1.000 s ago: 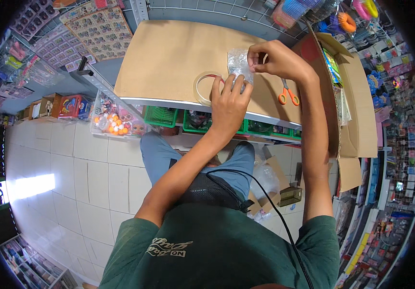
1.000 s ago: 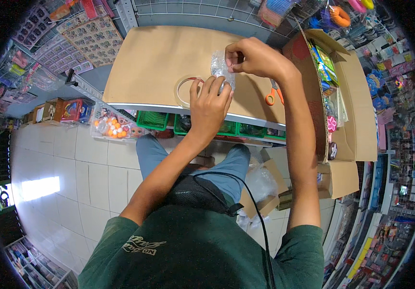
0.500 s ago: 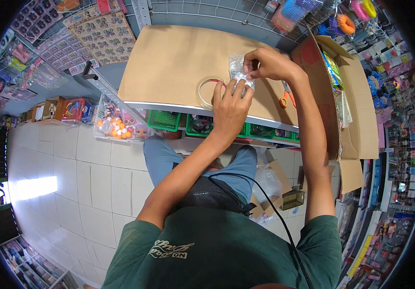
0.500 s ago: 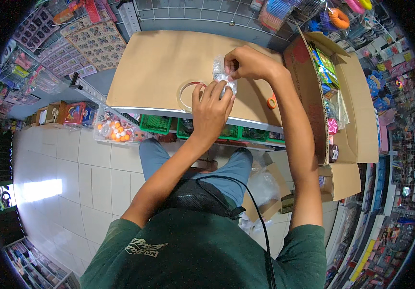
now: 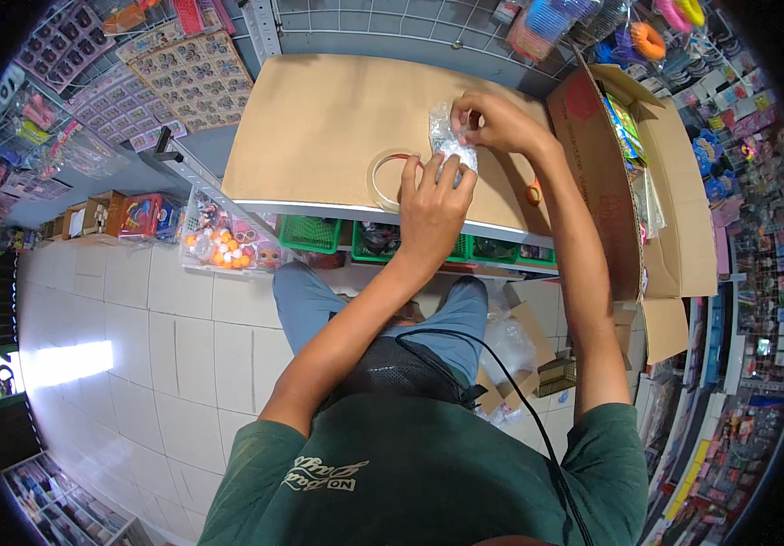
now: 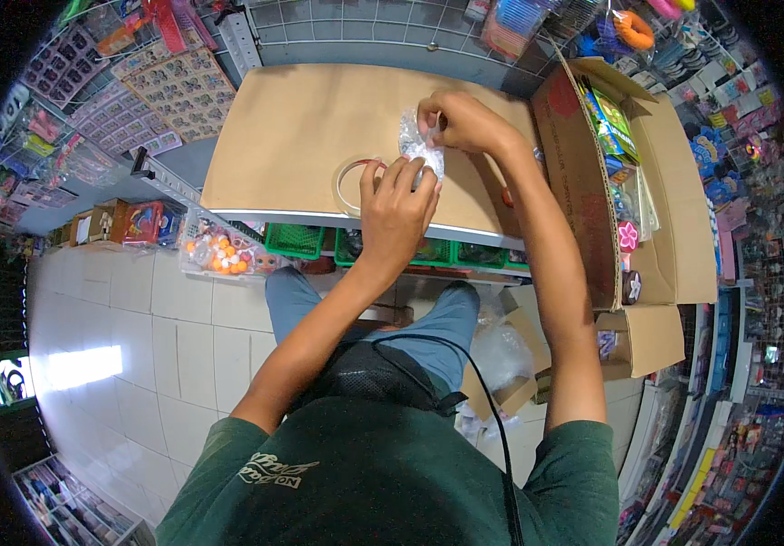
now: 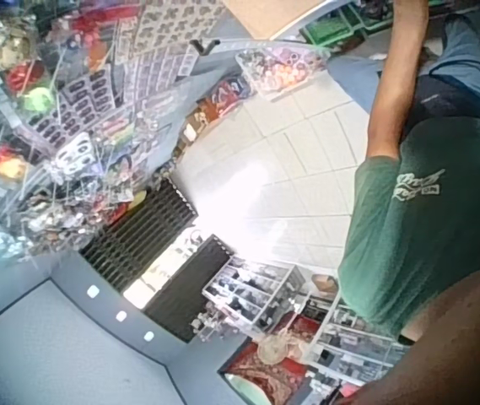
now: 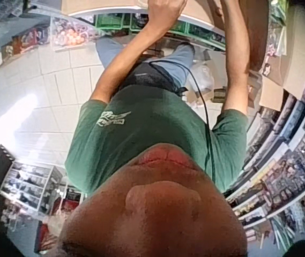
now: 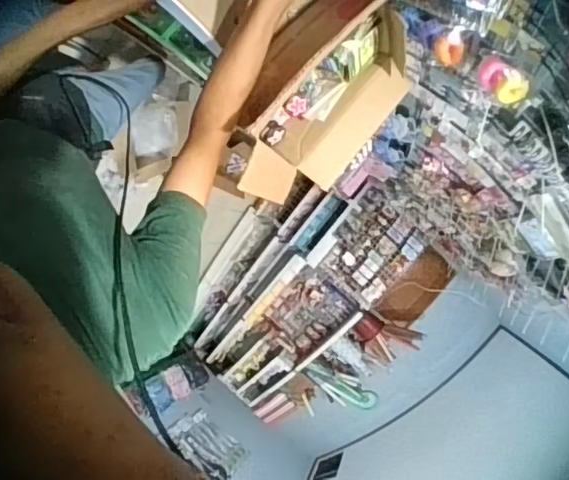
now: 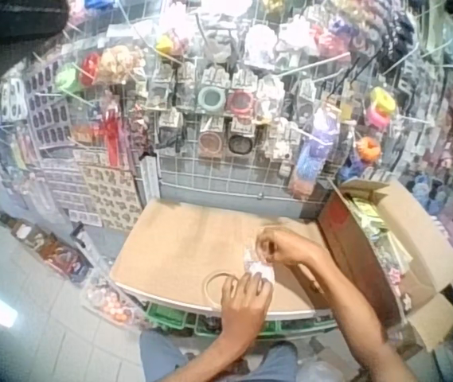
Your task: The person is wrapping small objects in bubble wrap and securing them with tape on a store sales floor.
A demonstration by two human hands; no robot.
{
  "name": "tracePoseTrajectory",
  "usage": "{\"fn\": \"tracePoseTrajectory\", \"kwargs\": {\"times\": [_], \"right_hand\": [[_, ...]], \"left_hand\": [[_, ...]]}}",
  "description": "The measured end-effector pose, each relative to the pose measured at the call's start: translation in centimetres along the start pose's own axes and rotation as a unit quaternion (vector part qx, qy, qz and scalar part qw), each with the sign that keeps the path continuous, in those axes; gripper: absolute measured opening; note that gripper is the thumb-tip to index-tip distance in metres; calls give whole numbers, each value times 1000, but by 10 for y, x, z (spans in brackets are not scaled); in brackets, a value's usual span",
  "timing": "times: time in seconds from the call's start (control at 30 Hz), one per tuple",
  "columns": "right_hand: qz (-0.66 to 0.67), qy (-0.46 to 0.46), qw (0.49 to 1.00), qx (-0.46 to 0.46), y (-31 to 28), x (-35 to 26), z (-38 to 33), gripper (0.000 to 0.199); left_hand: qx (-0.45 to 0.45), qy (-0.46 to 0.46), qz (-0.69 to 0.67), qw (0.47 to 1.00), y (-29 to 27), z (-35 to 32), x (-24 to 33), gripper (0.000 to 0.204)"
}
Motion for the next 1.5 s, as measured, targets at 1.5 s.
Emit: {"fn": "tracePoseTrajectory", "kwargs": {"times": [1.5], "right_hand": [[-72,-118,941,308,91,-94,-99,25]], "left_hand": [[19,-221,-92,971,-77,-53,-82,14]]}}
Point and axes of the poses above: each hand's wrist, its own z-axis towards the middle knuckle, its own y-axis out of the palm, x = y × z, the point moved 4 cm from there along z, towards the middle knuckle, and after that the axes turned 10 degrees about x, right-handed, at the moved point
